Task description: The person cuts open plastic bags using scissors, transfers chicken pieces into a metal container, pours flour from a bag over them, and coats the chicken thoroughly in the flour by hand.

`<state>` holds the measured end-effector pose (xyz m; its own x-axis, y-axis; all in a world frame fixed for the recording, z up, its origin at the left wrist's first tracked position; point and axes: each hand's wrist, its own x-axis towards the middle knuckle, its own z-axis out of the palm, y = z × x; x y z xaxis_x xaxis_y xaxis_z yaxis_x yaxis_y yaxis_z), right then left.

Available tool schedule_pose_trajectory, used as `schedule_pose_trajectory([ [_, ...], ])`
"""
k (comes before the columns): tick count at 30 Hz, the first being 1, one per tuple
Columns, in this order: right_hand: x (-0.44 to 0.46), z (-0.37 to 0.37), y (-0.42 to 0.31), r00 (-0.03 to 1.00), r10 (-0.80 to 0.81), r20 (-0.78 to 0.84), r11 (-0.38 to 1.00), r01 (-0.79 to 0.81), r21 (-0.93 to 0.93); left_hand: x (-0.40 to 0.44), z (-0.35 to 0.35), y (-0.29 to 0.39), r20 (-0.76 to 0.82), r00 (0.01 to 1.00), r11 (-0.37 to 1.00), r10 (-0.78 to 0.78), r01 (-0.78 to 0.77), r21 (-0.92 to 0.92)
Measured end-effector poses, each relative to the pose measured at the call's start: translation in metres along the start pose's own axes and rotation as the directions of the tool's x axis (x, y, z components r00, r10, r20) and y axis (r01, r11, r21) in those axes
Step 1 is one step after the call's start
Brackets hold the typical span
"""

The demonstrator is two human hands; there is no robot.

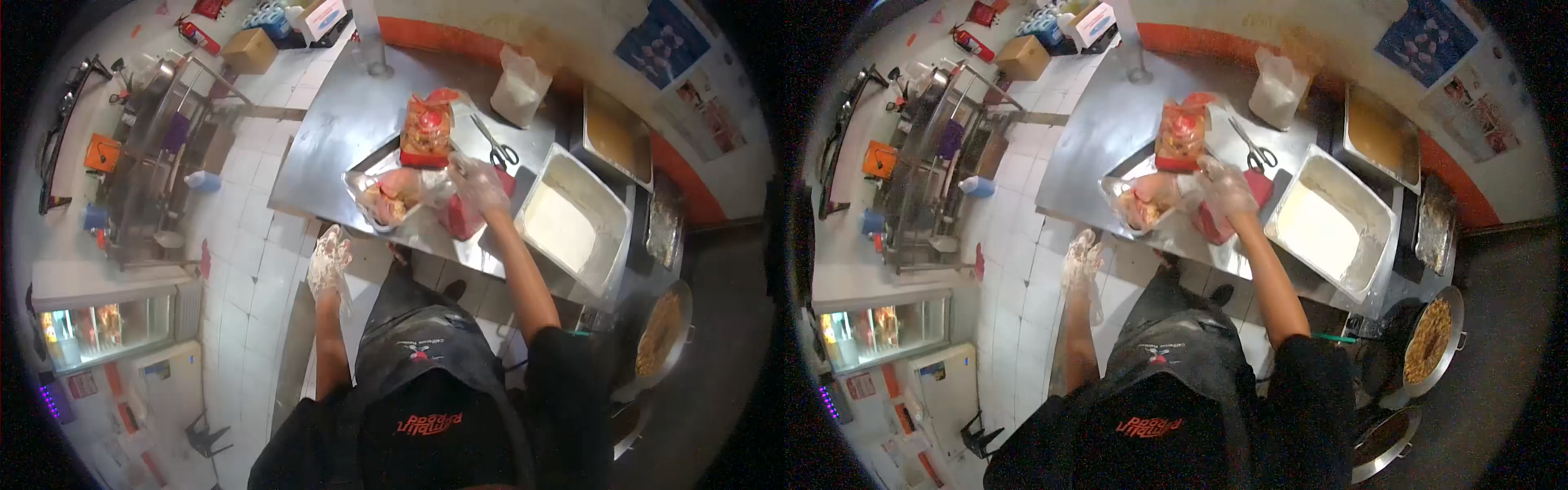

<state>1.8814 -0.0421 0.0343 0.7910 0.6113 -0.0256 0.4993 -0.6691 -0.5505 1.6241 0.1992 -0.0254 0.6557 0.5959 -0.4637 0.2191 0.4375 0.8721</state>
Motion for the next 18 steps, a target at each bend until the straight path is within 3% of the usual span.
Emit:
schedule_pose_trajectory([
  [2, 0.087, 0.049, 0.033, 0.992, 0.025, -0.122, 0.996, -0.036, -0.086, 0.013, -0.003, 0.012, -0.006, 1.000, 1.000, 0.029, -0.029, 0.005],
  [3, 0.129, 0.069, 0.050, 0.951, 0.094, -0.294, 0.991, -0.119, -0.069, 0.022, -0.004, 0.021, 0.008, 0.999, 0.999, 0.034, -0.034, 0.003],
  [4, 0.175, 0.084, 0.072, 0.946, 0.087, -0.313, 0.990, -0.118, -0.079, 0.036, -0.002, 0.032, 0.004, 1.000, 1.000, 0.015, -0.015, -0.025],
  [6, 0.220, 0.104, 0.102, 0.809, 0.021, -0.587, 0.932, -0.229, -0.281, 0.047, -0.006, 0.043, -0.001, 1.000, 1.000, 0.018, -0.018, -0.011],
  [7, 0.237, 0.092, 0.108, 0.801, 0.011, -0.599, 0.929, -0.230, -0.290, 0.060, -0.003, 0.051, 0.012, 1.000, 0.999, 0.029, -0.029, -0.021],
  [9, 0.252, 0.069, 0.113, 0.951, -0.090, -0.295, 0.961, 0.005, -0.277, 0.072, -0.003, 0.065, 0.105, 0.991, 0.996, 0.083, -0.085, 0.014],
  [10, 0.260, 0.050, 0.106, 0.991, -0.119, -0.060, 0.962, 0.100, -0.254, 0.079, 0.005, 0.075, 0.109, 0.991, 0.997, 0.078, -0.080, 0.010],
  [11, 0.270, 0.046, 0.108, 0.992, -0.115, -0.060, 0.961, 0.096, -0.260, 0.091, 0.017, 0.087, 0.115, 0.991, 0.996, 0.062, -0.069, 0.055],
  [13, 0.286, 0.044, 0.117, 0.977, -0.122, 0.177, 0.974, 0.152, -0.166, 0.127, 0.031, 0.097, 0.133, 0.990, 0.993, 0.042, -0.057, 0.108],
  [14, 0.288, 0.041, 0.119, 0.980, -0.105, 0.170, 0.977, 0.134, -0.169, 0.155, 0.034, 0.089, 0.313, 0.871, 0.788, 0.378, -0.481, 0.384],
  [15, 0.285, 0.034, 0.112, 0.973, -0.193, 0.124, 0.970, 0.208, -0.124, 0.177, 0.042, 0.086, 0.562, 0.607, 0.355, 0.562, -0.791, 0.498],
  [16, 0.283, 0.030, 0.107, 0.957, -0.280, 0.072, 0.954, 0.286, -0.087, 0.189, 0.060, 0.093, 0.558, 0.686, 0.512, 0.466, -0.724, 0.463],
  [17, 0.282, 0.027, 0.101, 0.962, -0.265, 0.061, 0.958, 0.270, -0.094, 0.202, 0.078, 0.100, 0.546, 0.755, 0.651, 0.362, -0.624, 0.432],
  [18, 0.280, 0.026, 0.097, 0.947, -0.319, 0.033, 0.933, 0.319, -0.166, 0.211, 0.098, 0.112, 0.612, 0.710, 0.545, 0.347, -0.684, 0.485],
])
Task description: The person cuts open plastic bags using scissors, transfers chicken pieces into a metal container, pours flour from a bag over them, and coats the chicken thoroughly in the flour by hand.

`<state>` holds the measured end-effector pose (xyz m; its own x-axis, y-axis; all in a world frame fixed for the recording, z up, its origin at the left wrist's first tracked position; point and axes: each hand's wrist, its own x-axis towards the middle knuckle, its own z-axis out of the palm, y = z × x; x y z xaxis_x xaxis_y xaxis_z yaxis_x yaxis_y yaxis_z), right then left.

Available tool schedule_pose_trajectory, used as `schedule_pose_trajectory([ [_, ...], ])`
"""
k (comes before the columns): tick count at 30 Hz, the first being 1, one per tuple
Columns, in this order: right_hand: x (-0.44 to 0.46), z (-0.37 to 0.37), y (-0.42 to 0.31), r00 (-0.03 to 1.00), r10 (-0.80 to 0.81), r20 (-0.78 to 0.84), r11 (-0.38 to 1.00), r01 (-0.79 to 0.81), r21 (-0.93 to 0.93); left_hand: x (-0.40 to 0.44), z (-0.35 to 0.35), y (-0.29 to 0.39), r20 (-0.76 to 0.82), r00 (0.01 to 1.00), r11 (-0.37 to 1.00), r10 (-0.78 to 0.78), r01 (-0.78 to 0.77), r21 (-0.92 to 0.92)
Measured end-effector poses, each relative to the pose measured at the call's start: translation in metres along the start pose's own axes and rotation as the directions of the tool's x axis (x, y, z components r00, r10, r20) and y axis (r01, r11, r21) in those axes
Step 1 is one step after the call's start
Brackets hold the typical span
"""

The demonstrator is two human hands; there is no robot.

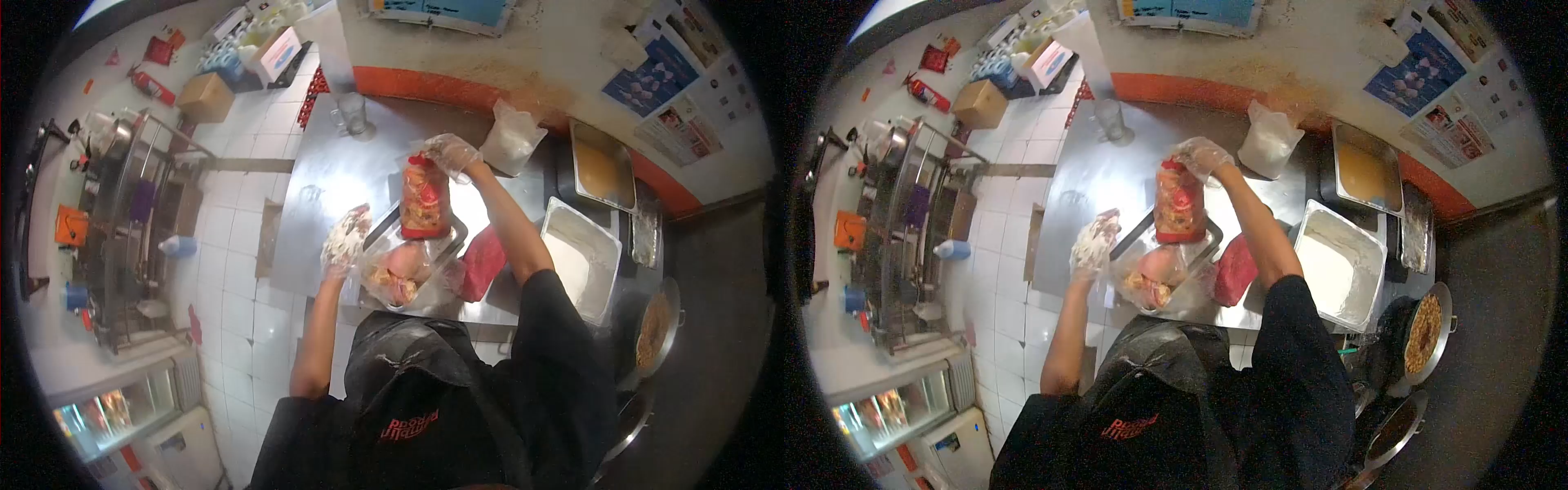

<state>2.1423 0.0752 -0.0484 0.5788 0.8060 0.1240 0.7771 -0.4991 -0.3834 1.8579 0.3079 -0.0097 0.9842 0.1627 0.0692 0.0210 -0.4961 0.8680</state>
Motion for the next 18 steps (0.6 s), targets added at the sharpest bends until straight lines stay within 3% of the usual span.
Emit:
schedule_pose_trajectory([
  [1, -0.001, -0.003, -0.010, 0.998, -0.055, -0.030, 0.996, 0.052, -0.075, 0.020, 0.004, 0.007, 0.063, 0.997, 0.991, 0.046, -0.054, 0.121],
  [2, -0.004, -0.007, -0.021, 0.999, -0.041, -0.032, 0.996, 0.039, -0.077, 0.036, 0.014, 0.001, 0.075, 0.996, 0.991, 0.051, -0.060, 0.117],
  [5, -0.014, -0.062, -0.094, 0.993, -0.107, -0.045, 0.994, 0.108, 0.023, 0.064, 0.045, -0.008, 0.170, 0.985, 0.978, 0.010, -0.045, 0.203],
  [6, -0.017, -0.076, -0.116, 0.991, -0.133, 0.029, 0.986, 0.135, -0.103, 0.068, 0.049, 0.008, 0.075, 0.995, 0.996, 0.060, -0.064, 0.054],
  [7, -0.020, -0.089, -0.135, 0.983, -0.147, 0.107, 0.961, 0.168, -0.221, 0.070, 0.044, 0.034, 0.028, 0.982, 0.982, 0.188, -0.189, 0.020],
  [8, -0.022, -0.104, -0.158, 0.986, -0.131, 0.104, 0.964, 0.151, -0.219, 0.072, 0.039, 0.059, -0.020, 0.950, 0.950, 0.313, -0.313, -0.001],
  [9, -0.026, -0.118, -0.179, 0.986, -0.145, 0.084, 0.978, 0.155, -0.137, 0.070, 0.047, 0.046, -0.001, 0.950, 0.950, 0.311, -0.311, -0.009],
  [11, -0.038, -0.114, -0.184, 0.988, -0.144, 0.057, 0.988, 0.147, -0.046, 0.060, 0.065, 0.008, 0.129, 0.991, 0.902, -0.021, 0.075, -0.426],
  [12, -0.046, -0.099, -0.174, 0.981, -0.107, -0.162, 0.886, 0.168, 0.433, 0.052, 0.070, 0.017, -0.094, 0.983, 0.959, 0.156, -0.174, -0.224],
  [13, -0.056, -0.090, -0.168, 0.942, 0.036, -0.333, 0.561, 0.257, 0.787, 0.049, 0.073, 0.006, -0.080, 0.985, 0.960, 0.154, -0.168, -0.223],
  [14, -0.060, -0.093, -0.149, 0.939, -0.053, -0.341, 0.868, 0.212, 0.449, 0.045, 0.077, -0.013, -0.008, 0.989, 0.964, 0.149, -0.147, -0.223],
  [16, -0.090, -0.115, -0.139, 0.937, 0.230, -0.264, 0.920, -0.120, 0.374, 0.052, 0.075, -0.013, 0.114, 0.993, 0.996, 0.013, -0.023, 0.086],
  [17, -0.105, -0.103, -0.120, 0.928, 0.110, -0.355, 0.991, -0.128, -0.028, 0.053, 0.073, -0.012, 0.125, 0.992, 0.996, 0.012, -0.023, 0.087],
  [18, -0.113, -0.097, -0.115, 0.927, 0.116, -0.358, 0.991, -0.135, -0.026, 0.056, 0.071, -0.007, 0.124, 0.990, 0.997, 0.067, -0.062, -0.045],
])
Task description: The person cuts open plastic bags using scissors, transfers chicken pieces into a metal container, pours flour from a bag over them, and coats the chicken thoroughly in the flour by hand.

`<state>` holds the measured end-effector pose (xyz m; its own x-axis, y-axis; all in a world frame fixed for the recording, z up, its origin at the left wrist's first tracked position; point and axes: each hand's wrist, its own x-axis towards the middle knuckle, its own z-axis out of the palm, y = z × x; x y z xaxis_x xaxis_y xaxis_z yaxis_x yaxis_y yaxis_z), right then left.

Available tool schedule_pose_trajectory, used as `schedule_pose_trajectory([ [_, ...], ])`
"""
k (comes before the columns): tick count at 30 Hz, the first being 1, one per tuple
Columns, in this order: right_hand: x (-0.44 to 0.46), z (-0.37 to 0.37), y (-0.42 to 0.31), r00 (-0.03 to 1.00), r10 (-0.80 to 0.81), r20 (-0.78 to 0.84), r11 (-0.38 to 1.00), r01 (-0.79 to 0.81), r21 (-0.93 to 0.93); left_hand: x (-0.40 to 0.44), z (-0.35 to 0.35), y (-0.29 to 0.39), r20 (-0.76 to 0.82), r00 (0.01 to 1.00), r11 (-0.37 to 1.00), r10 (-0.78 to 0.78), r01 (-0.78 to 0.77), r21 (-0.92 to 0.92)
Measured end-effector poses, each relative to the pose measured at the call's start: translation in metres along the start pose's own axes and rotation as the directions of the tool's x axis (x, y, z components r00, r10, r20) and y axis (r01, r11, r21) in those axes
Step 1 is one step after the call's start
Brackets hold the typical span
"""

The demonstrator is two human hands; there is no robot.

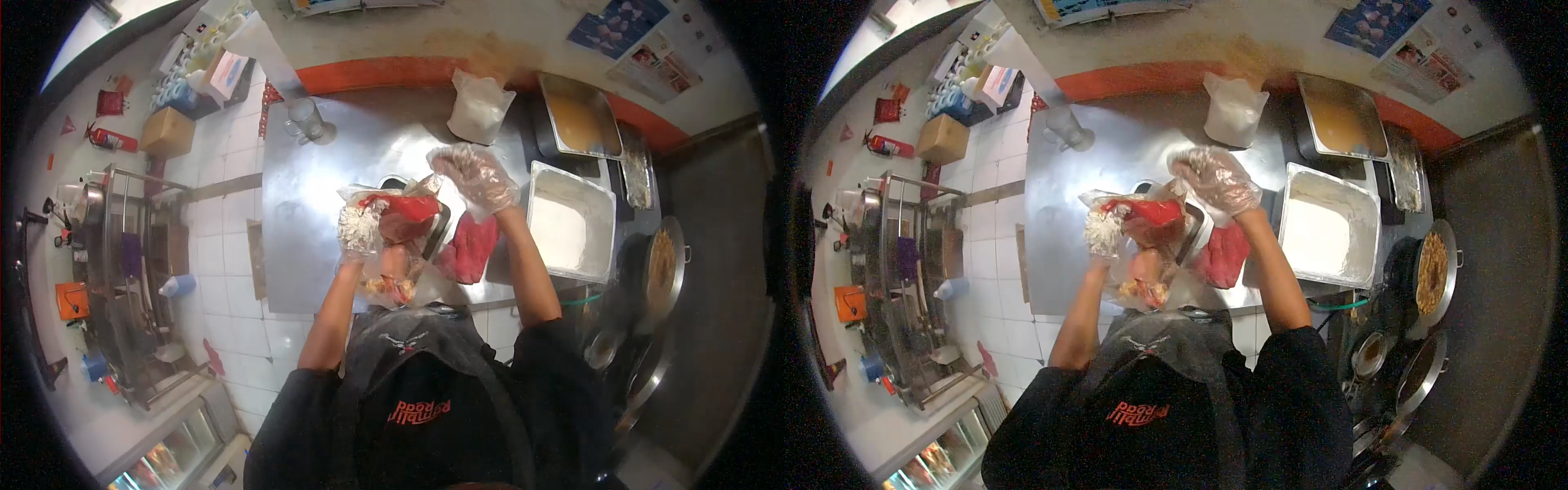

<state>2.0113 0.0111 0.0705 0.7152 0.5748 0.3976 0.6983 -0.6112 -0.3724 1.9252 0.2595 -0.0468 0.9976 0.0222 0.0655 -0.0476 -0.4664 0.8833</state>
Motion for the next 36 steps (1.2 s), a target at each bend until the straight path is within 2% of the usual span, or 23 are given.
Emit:
schedule_pose_trajectory([
  [2, -0.021, 0.008, 0.005, 0.955, 0.116, 0.275, 0.940, -0.195, 0.282, 0.004, -0.003, 0.011, 0.022, 0.986, 0.941, -0.163, 0.162, -0.298],
  [3, -0.015, -0.004, -0.020, 0.948, 0.085, 0.305, 0.848, -0.230, 0.477, 0.004, -0.001, 0.011, 0.032, 0.987, 0.942, -0.157, 0.159, -0.295],
  [5, -0.032, 0.015, -0.017, 0.981, 0.033, 0.191, 0.976, -0.072, 0.203, 0.002, 0.003, 0.010, 0.049, 0.992, 0.942, -0.117, 0.126, -0.312],
  [6, -0.036, 0.025, -0.011, 0.981, 0.034, 0.190, 0.976, -0.073, 0.203, 0.000, 0.004, 0.007, 0.053, 0.994, 0.941, -0.098, 0.110, -0.321],
  [8, -0.042, 0.042, -0.004, 0.923, 0.062, 0.380, 0.998, -0.065, -0.006, -0.011, 0.013, -0.010, -0.013, 1.000, 0.953, -0.028, 0.023, -0.303],
  [10, -0.026, 0.015, -0.034, 0.890, 0.140, 0.435, 0.989, -0.148, -0.016, -0.027, 0.019, -0.025, 0.045, 0.964, 0.590, -0.261, 0.196, -0.783],
  [11, -0.019, 0.005, -0.044, 0.849, 0.213, 0.485, 0.974, -0.225, -0.034, -0.031, 0.014, -0.020, 0.043, 0.963, 0.584, -0.266, 0.196, -0.787],
  [12, -0.029, 0.027, -0.037, 0.845, 0.210, 0.491, 0.975, -0.222, -0.034, -0.035, 0.002, -0.007, -0.027, 0.986, 0.913, -0.164, 0.141, -0.384],
  [13, -0.046, 0.066, -0.021, 0.915, 0.124, 0.384, 0.941, -0.232, 0.248, -0.039, -0.009, 0.006, -0.035, 0.999, 0.991, -0.040, 0.044, 0.125],
  [15, -0.047, 0.084, -0.023, 0.965, 0.068, 0.253, 0.837, -0.193, 0.511, -0.046, -0.017, 0.021, -0.043, 0.997, 0.981, 0.057, -0.048, 0.186],
  [16, -0.035, 0.074, -0.038, 0.970, -0.077, 0.230, 0.925, -0.017, 0.379, -0.048, -0.018, 0.026, -0.038, 0.998, 0.997, 0.048, -0.050, -0.052],
  [17, -0.029, 0.069, -0.047, 0.948, -0.222, 0.227, 0.958, 0.169, 0.233, -0.051, -0.017, 0.023, -0.035, 0.998, 0.984, 0.044, -0.050, -0.171],
  [19, -0.034, 0.079, -0.045, 0.939, -0.109, 0.326, 0.923, -0.026, 0.383, -0.055, -0.011, 0.010, -0.038, 0.997, 0.953, 0.065, -0.074, -0.294],
  [21, -0.027, 0.076, -0.055, 0.829, 0.153, 0.537, 0.984, -0.079, -0.159, -0.055, -0.008, 0.006, -0.043, 0.995, 0.948, 0.090, -0.099, -0.302],
  [22, -0.018, 0.063, -0.061, 0.829, 0.154, 0.537, 0.984, -0.079, -0.159, -0.054, -0.005, 0.008, -0.091, 0.993, 0.952, 0.077, -0.100, -0.290],
  [24, 0.004, 0.024, -0.081, 0.572, 0.320, 0.756, 0.938, -0.303, -0.168, -0.050, 0.000, 0.015, -0.151, 0.987, 0.956, 0.062, -0.102, -0.275],
  [25, 0.001, 0.029, -0.082, 0.569, 0.339, 0.750, 0.931, -0.319, -0.178, -0.051, 0.001, 0.015, -0.155, 0.986, 0.958, 0.058, -0.099, -0.269],
  [28, -0.016, 0.042, -0.073, 0.744, 0.245, 0.622, 0.969, -0.198, -0.144, -0.051, 0.011, 0.012, -0.084, 0.995, 0.971, 0.047, -0.065, -0.229],
  [31, -0.040, 0.058, -0.060, 0.830, 0.259, 0.494, 0.965, -0.235, -0.112, -0.048, 0.017, 0.013, -0.014, 0.999, 0.970, 0.029, -0.032, -0.240],
  [33, -0.054, 0.054, -0.055, 0.847, 0.295, 0.442, 0.939, -0.342, 0.031, -0.042, 0.015, 0.032, 0.025, 1.000, 0.943, 0.017, -0.008, -0.332],
  [34, -0.061, 0.045, -0.056, 0.931, 0.184, 0.314, 0.934, -0.266, 0.240, -0.038, 0.012, 0.047, 0.046, 0.999, 0.919, 0.016, 0.003, -0.395],
  [35, -0.063, 0.038, -0.056, 0.931, 0.176, 0.319, 0.932, -0.262, 0.251, -0.037, 0.007, 0.063, 0.086, 0.996, 0.861, 0.006, 0.038, -0.506],
  [36, -0.062, 0.031, -0.056, 0.975, 0.101, 0.197, 0.870, -0.182, 0.458, -0.036, 0.004, 0.073, 0.068, 0.997, 0.842, 0.020, 0.020, -0.540],
])
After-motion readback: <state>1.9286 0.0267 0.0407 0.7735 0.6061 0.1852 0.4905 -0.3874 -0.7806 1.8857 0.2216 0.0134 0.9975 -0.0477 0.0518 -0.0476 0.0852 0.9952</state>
